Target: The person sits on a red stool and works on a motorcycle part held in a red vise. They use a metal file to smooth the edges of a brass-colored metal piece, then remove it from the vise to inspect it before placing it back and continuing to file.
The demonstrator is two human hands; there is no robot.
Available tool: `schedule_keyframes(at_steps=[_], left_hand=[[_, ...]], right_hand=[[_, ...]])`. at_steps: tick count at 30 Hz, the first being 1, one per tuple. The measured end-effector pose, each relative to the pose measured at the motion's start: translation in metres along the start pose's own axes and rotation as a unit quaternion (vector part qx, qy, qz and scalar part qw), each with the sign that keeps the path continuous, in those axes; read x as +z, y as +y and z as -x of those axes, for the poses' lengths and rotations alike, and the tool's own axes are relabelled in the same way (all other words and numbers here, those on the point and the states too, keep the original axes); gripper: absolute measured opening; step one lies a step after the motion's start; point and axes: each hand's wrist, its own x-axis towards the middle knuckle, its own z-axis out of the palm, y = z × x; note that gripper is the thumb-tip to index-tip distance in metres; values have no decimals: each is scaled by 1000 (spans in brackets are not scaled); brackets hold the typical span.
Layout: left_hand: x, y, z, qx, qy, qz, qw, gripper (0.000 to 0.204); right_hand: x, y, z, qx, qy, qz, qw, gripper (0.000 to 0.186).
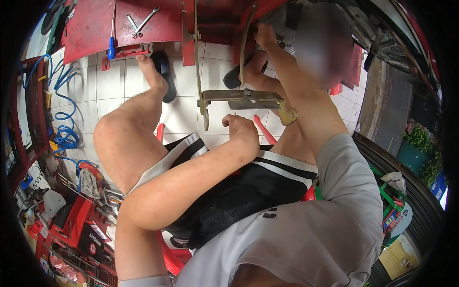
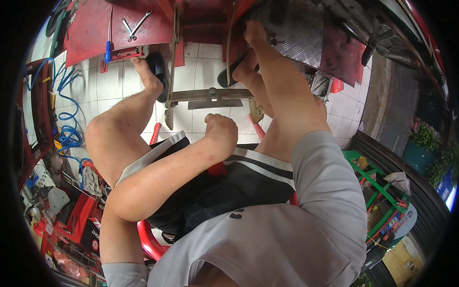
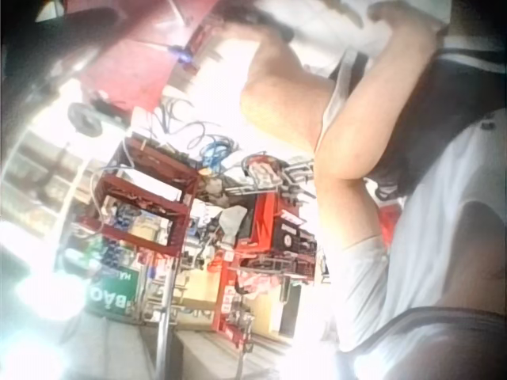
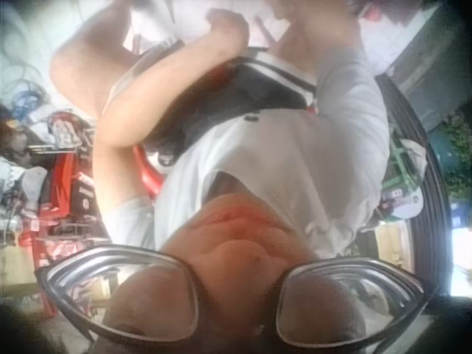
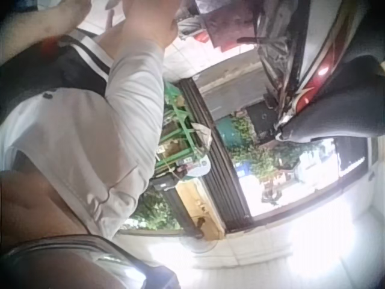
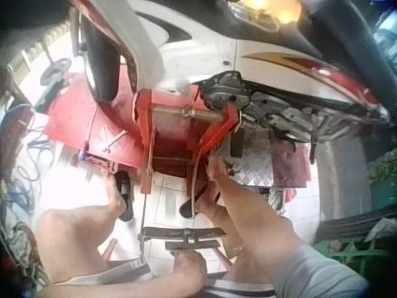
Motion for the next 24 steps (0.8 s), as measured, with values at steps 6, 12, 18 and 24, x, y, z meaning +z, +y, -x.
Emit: schedule_keyframes(at_steps=[6,12,18,24], left_hand=[[5,2,0,-2,10,2,1000,38],[5,-4,-5,-9,30,-6,1000,39],[73,-57,-103,-11,397,57,916,18],[25,-71,-101,-33,160,666,727,60]], right_hand=[[-2,-10,-3,24,-17,32,999,31],[-17,-29,17,105,-17,-2,994,38],[-63,-20,40,94,-118,24,988,28],[-170,-38,76,175,-240,-221,929,18]])
